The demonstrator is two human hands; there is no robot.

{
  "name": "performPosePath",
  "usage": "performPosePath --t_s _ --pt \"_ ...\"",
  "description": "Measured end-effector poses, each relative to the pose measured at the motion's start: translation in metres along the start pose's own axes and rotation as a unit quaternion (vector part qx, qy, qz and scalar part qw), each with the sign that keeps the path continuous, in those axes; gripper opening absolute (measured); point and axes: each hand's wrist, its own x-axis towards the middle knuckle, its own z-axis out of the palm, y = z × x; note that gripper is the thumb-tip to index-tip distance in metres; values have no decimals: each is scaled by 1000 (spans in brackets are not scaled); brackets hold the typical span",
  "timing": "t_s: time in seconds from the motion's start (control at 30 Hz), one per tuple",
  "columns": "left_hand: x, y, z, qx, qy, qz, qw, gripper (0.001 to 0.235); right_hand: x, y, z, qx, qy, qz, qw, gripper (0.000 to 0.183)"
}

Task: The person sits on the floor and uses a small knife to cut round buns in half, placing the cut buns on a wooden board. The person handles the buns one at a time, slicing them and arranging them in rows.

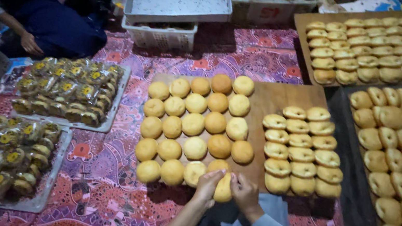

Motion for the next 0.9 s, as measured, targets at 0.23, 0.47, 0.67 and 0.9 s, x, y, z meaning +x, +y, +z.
performPosePath --t_s 0.23,0.47,0.67,0.9 --pt "-44 -26 22 86 -32 89 992 44 -28 11 -29 -36 47 -38 998 32" --pt "-67 -50 43 612 -78 239 750 87 -49 38 -101 -10 -19 33 999 25" --pt "10 -42 33 304 -222 194 906 67 -53 86 -205 6 93 139 986 26" --pt "60 -61 55 593 -200 495 603 67 -123 164 -237 -19 93 262 961 29"
